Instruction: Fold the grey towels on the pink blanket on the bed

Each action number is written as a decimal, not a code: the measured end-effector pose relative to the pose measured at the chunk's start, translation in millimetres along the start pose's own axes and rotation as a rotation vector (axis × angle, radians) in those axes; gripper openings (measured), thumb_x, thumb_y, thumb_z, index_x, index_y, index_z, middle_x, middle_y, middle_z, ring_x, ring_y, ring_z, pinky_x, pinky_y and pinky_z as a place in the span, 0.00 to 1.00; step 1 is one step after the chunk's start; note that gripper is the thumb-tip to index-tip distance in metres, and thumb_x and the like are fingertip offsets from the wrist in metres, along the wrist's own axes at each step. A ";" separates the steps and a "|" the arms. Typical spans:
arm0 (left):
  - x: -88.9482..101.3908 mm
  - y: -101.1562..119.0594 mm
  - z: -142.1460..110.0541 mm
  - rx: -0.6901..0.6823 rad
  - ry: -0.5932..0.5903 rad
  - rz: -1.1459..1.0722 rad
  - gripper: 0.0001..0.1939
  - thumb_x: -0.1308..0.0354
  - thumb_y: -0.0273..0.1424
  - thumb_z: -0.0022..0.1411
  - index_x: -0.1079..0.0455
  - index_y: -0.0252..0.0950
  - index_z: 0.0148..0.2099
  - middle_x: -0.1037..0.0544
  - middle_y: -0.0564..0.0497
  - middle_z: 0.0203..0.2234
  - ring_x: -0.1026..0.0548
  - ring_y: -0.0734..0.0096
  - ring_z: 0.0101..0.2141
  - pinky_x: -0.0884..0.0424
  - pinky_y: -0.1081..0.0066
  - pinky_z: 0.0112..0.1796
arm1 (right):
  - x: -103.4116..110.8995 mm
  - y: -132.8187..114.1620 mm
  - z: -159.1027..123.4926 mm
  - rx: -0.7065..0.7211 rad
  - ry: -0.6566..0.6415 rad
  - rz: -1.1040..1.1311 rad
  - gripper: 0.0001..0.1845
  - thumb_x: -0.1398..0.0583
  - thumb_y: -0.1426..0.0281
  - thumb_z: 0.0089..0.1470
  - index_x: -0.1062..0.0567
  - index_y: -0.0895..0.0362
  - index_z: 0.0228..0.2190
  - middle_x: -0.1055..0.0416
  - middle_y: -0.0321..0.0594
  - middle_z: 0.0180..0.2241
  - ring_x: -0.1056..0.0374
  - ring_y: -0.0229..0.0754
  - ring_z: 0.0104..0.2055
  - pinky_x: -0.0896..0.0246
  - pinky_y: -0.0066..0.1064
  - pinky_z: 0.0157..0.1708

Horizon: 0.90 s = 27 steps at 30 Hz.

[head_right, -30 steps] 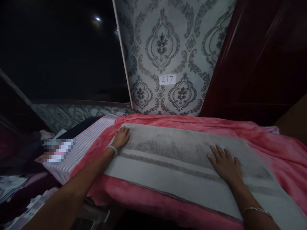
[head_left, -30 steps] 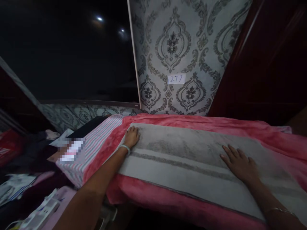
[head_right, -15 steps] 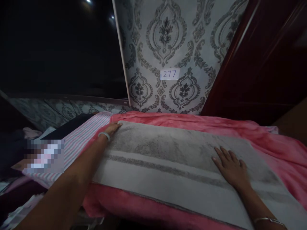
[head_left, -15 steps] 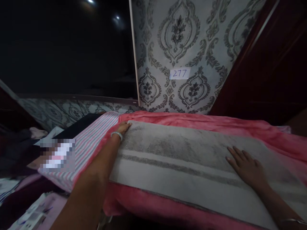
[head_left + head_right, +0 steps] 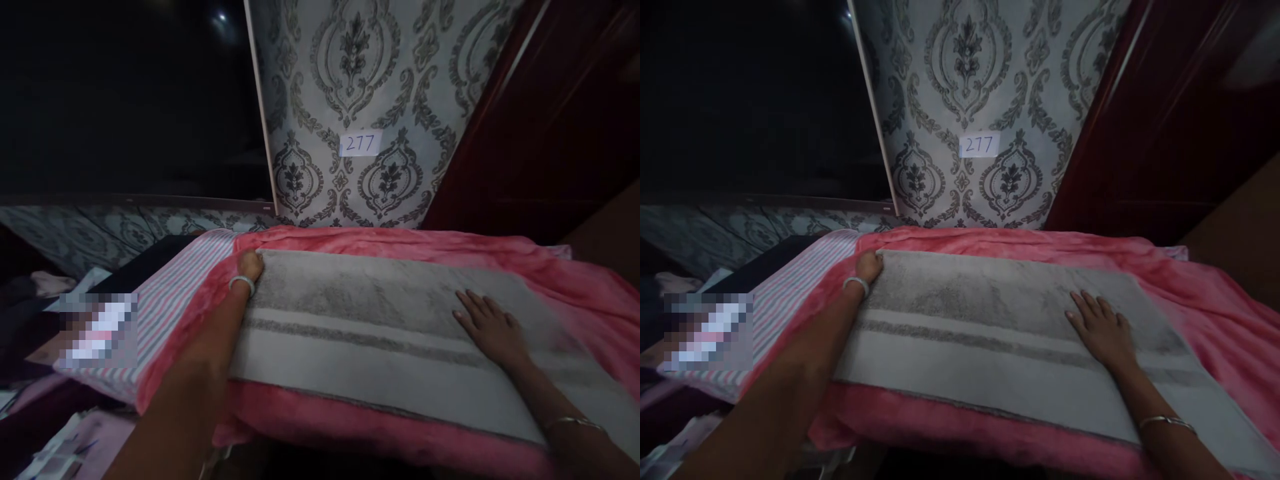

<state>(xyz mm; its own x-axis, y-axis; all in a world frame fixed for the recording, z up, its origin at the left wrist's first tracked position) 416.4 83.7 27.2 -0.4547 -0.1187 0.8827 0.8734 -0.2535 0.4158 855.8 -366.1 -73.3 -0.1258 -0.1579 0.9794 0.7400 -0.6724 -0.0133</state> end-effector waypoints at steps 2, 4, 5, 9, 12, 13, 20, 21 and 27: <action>8.5 22.5 -14.9 -0.071 0.060 0.045 0.29 0.48 0.31 0.65 0.40 0.21 0.64 0.34 0.25 0.61 0.37 0.40 0.62 0.39 0.49 0.59 | 2.1 -1.3 0.0 -0.003 0.008 0.002 0.36 0.62 0.52 0.65 0.43 0.49 0.68 0.51 0.40 0.71 0.53 0.55 0.71 0.51 0.57 0.64; 4.1 61.9 -42.8 -0.319 0.057 0.095 0.32 0.48 0.36 0.67 0.44 0.25 0.68 0.40 0.30 0.67 0.46 0.43 0.67 0.47 0.48 0.64 | 2.6 -1.9 0.2 -0.005 0.008 0.007 0.36 0.63 0.52 0.65 0.44 0.50 0.68 0.51 0.40 0.71 0.53 0.55 0.71 0.52 0.57 0.64; -4.9 84.5 -63.2 -0.500 0.011 0.117 0.32 0.50 0.38 0.68 0.44 0.29 0.69 0.42 0.34 0.68 0.49 0.47 0.69 0.50 0.49 0.66 | 2.2 -1.9 0.3 -0.004 0.007 0.012 0.37 0.63 0.52 0.65 0.44 0.49 0.69 0.51 0.39 0.71 0.53 0.55 0.71 0.52 0.58 0.64; -56.7 134.1 -151.5 -1.009 -0.298 0.149 0.30 0.57 0.46 0.71 0.46 0.45 0.71 0.46 0.47 0.71 0.52 0.54 0.70 0.55 0.47 0.67 | 0.1 0.4 1.0 0.009 0.040 0.046 0.37 0.62 0.50 0.63 0.43 0.49 0.68 0.49 0.39 0.70 0.52 0.56 0.70 0.51 0.60 0.63; -78.8 133.0 -171.2 -1.009 -0.391 0.165 0.32 0.58 0.50 0.71 0.48 0.47 0.72 0.47 0.46 0.72 0.52 0.52 0.70 0.55 0.43 0.66 | -3.9 3.7 1.8 0.015 0.063 0.084 0.38 0.62 0.49 0.63 0.42 0.49 0.67 0.48 0.40 0.70 0.51 0.57 0.70 0.51 0.61 0.63; -82.0 130.6 -169.7 -0.999 -0.410 0.167 0.33 0.58 0.51 0.70 0.49 0.47 0.73 0.48 0.46 0.72 0.52 0.52 0.70 0.55 0.43 0.66 | -5.2 4.8 2.3 0.015 0.070 0.096 0.38 0.61 0.49 0.62 0.41 0.49 0.67 0.47 0.40 0.70 0.51 0.58 0.70 0.51 0.61 0.63; -71.0 86.0 -85.8 -0.753 -0.444 0.275 0.31 0.62 0.49 0.72 0.49 0.47 0.73 0.49 0.48 0.72 0.53 0.56 0.71 0.57 0.47 0.67 | -7.9 5.9 4.7 0.037 0.094 0.129 0.39 0.60 0.48 0.60 0.38 0.49 0.66 0.45 0.43 0.69 0.50 0.61 0.69 0.49 0.65 0.61; -67.3 74.0 -69.6 -0.672 -0.429 0.302 0.32 0.62 0.49 0.71 0.50 0.48 0.73 0.50 0.48 0.72 0.53 0.56 0.71 0.58 0.46 0.66 | -7.5 5.4 4.7 0.042 0.094 0.131 0.39 0.59 0.49 0.61 0.38 0.50 0.66 0.45 0.44 0.69 0.50 0.62 0.69 0.48 0.65 0.60; -50.5 17.2 -10.5 -0.365 -0.358 0.377 0.32 0.67 0.45 0.72 0.50 0.42 0.73 0.49 0.45 0.72 0.54 0.55 0.71 0.55 0.45 0.66 | -7.9 4.4 4.2 0.030 0.073 0.078 0.37 0.60 0.51 0.62 0.41 0.50 0.67 0.47 0.41 0.70 0.51 0.59 0.70 0.50 0.63 0.62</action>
<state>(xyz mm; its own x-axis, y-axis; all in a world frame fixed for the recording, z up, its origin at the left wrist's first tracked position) 452.5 75.3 -12.5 0.0144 0.0481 0.9987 0.8176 -0.5756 0.0159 862.8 -364.7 -80.3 -0.1145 -0.2620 0.9583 0.7689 -0.6342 -0.0815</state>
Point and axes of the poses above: each hand's wrist, its own z-axis towards the middle knuckle, its own x-axis out of the back of the hand, y = z × x, the point moved 8 cm from there along z, towards the middle knuckle
